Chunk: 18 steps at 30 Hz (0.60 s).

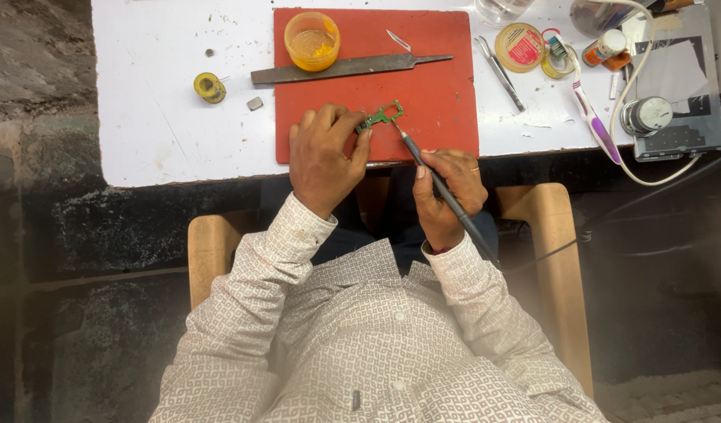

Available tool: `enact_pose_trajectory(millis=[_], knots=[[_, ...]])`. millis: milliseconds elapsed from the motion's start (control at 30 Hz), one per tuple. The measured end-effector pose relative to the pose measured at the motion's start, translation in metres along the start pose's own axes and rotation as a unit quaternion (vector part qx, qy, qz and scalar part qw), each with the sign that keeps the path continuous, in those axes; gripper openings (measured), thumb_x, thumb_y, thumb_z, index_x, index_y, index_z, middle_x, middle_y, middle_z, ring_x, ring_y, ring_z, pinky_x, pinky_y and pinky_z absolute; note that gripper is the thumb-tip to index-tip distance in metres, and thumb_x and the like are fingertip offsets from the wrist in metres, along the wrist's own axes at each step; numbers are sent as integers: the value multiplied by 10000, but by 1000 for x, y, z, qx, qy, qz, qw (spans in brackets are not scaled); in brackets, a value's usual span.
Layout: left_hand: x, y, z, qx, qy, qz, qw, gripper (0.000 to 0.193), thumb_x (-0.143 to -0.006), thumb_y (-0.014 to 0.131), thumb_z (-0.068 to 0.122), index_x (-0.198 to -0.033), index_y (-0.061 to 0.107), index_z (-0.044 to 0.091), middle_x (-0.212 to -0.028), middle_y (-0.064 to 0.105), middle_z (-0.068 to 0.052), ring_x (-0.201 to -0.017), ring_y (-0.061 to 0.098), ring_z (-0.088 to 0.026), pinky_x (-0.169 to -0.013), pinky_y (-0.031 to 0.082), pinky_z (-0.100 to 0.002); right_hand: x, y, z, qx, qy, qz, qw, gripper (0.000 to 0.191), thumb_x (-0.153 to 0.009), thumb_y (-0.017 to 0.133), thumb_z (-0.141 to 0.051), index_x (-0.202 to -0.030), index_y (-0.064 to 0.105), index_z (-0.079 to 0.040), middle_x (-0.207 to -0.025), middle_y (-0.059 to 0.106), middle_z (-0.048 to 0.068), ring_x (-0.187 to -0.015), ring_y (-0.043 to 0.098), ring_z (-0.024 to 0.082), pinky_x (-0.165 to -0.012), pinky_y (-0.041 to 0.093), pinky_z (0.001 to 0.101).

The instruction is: The person cleans a small green circuit board with a toothbrush, then applies flux with a brush. They pick up a soldering iron and solder wire to the board, working on specific connection points.

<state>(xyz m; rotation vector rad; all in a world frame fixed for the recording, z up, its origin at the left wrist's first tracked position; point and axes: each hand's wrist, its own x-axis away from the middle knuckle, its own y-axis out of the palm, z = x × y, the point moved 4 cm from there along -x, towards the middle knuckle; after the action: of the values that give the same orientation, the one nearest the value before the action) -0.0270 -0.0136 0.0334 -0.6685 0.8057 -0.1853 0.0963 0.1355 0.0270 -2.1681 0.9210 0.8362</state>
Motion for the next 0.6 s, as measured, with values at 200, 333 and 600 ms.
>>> enact_pose_trajectory(millis=[200, 333, 600], knots=[[0, 1, 0, 2, -1, 2, 1000, 191, -904, 789, 199, -1072, 744, 120, -988, 642, -13, -869, 568, -209, -747, 383, -378, 0, 1, 0, -3, -3, -1, 1000, 102, -964, 722, -75, -1046, 728, -15, -971, 745, 98, -973, 696, 240, -891, 581, 336], [1, 1, 0, 3, 1, 4, 1000, 194, -903, 789, 197, -1076, 745, 120, -992, 645, -11, -868, 567, -206, -743, 381, -376, 0, 1, 0, 3, -9, -3, 1000, 99, -968, 718, -73, -1049, 729, -18, -971, 750, 92, -977, 700, 239, -896, 578, 334], [1, 1, -1, 1, 0, 0, 1000, 202, -908, 791, 202, -1084, 745, 114, -993, 642, -12, -858, 558, -202, -742, 380, -371, 0, 1, -1, -3, -8, -4, 1000, 97, -959, 722, -68, -1043, 730, -21, -960, 747, 84, -965, 689, 234, -905, 566, 338]])
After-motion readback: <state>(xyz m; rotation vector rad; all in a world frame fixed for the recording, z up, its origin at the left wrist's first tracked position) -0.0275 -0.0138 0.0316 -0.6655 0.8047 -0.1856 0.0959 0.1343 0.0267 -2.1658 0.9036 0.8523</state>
